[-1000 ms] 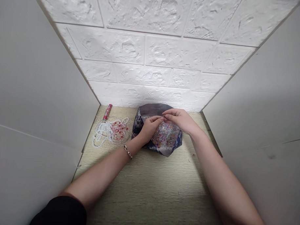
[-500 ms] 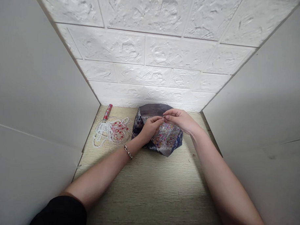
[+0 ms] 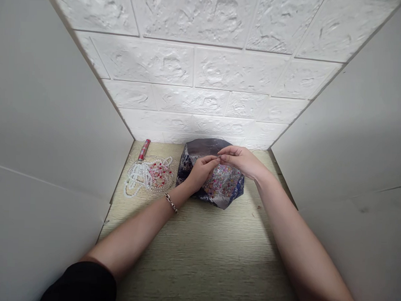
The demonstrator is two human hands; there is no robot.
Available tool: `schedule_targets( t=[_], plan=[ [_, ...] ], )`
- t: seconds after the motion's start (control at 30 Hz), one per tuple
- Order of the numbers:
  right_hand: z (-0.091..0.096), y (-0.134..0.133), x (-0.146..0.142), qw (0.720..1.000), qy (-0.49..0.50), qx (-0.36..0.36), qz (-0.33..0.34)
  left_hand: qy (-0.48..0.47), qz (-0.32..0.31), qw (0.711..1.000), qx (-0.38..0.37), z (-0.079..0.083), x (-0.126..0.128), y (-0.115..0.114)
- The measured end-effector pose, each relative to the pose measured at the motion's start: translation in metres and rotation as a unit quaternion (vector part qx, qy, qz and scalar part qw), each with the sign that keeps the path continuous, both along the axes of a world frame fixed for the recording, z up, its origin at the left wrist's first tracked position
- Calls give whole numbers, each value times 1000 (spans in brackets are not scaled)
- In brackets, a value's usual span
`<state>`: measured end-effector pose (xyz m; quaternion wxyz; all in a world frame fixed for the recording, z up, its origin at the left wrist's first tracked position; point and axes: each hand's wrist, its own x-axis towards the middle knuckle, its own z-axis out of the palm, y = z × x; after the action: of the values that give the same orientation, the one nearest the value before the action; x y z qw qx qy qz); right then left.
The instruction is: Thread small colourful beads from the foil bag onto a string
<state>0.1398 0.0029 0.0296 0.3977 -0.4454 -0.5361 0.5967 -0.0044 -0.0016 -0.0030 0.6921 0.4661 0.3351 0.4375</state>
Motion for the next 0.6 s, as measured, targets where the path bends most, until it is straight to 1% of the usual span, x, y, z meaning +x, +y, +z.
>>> schedule_targets(
  t=[0.17,0.3,0.47,0.6],
  plan=[
    [0,0,0,1000,-29,6,2,14,-6,1000,1,2,0,-1],
    [0,0,3,998,-64,17,17,18,-9,1000,6,2,0,-1],
    [0,1,6,988,-140,60,29,24,-17,1000,9,-2,0,1],
    [2,1,7,981,-169,89,35,17,-31,999,7,-5,-1,1]
  ],
)
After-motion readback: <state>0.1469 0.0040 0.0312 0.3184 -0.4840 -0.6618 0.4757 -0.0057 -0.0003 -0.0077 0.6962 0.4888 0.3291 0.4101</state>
